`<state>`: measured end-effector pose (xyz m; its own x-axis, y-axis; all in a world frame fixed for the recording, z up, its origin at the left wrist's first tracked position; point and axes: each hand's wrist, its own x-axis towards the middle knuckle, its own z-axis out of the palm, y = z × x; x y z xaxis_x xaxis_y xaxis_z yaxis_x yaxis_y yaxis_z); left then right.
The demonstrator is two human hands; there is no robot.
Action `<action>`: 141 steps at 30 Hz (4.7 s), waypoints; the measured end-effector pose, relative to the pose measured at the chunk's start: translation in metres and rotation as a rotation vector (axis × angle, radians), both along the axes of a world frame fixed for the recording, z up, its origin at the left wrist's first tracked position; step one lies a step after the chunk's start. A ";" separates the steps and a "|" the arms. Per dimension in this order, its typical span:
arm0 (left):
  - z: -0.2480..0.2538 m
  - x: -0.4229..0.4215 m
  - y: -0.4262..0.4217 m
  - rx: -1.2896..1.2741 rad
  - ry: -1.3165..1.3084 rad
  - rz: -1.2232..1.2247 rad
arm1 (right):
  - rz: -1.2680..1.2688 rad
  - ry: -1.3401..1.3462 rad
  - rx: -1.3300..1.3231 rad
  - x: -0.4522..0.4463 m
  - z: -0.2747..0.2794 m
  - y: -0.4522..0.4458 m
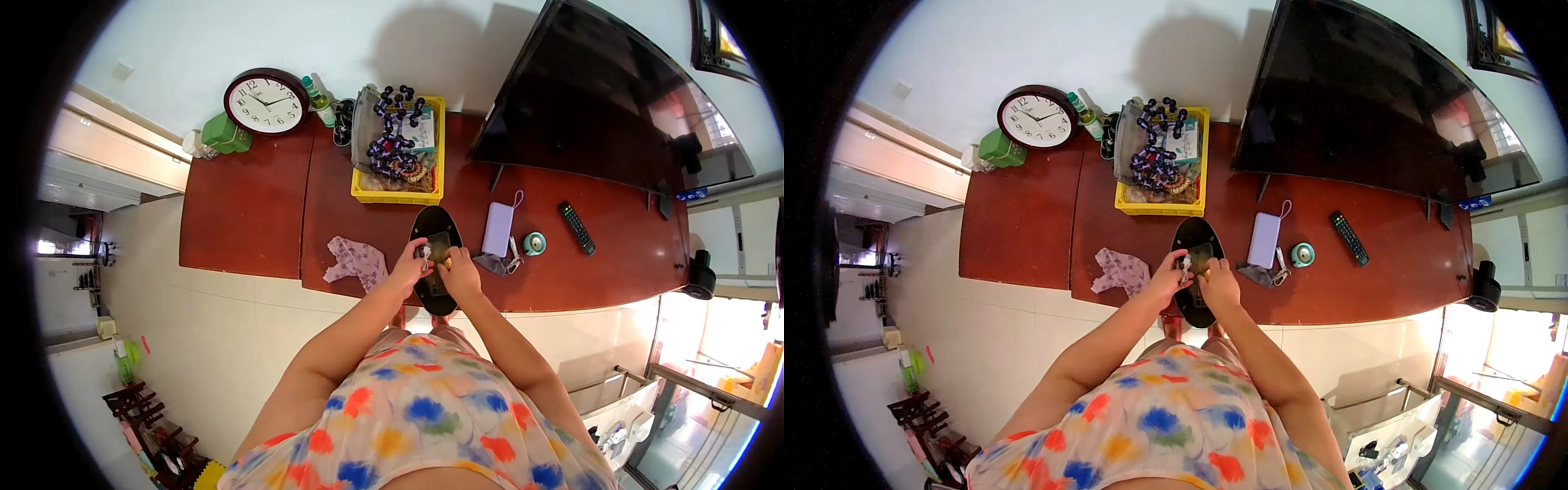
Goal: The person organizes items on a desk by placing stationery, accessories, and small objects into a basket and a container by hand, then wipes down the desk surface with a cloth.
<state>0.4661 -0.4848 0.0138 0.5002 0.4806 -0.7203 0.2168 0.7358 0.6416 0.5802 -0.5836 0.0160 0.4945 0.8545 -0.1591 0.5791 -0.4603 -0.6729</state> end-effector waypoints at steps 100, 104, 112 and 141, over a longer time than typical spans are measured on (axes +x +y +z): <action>-0.012 0.233 -0.024 0.896 0.846 -1.050 | -0.292 -0.042 -0.634 0.209 -0.005 -0.073; -0.013 0.239 -0.036 0.842 0.853 -1.041 | -0.259 -0.067 -0.685 0.206 -0.011 -0.070; -0.010 0.238 -0.034 0.824 0.774 -0.987 | -0.309 0.015 -0.613 0.206 -0.018 -0.088; 0.011 0.043 0.009 1.032 0.241 -0.340 | -0.362 0.904 0.007 0.058 0.050 -0.046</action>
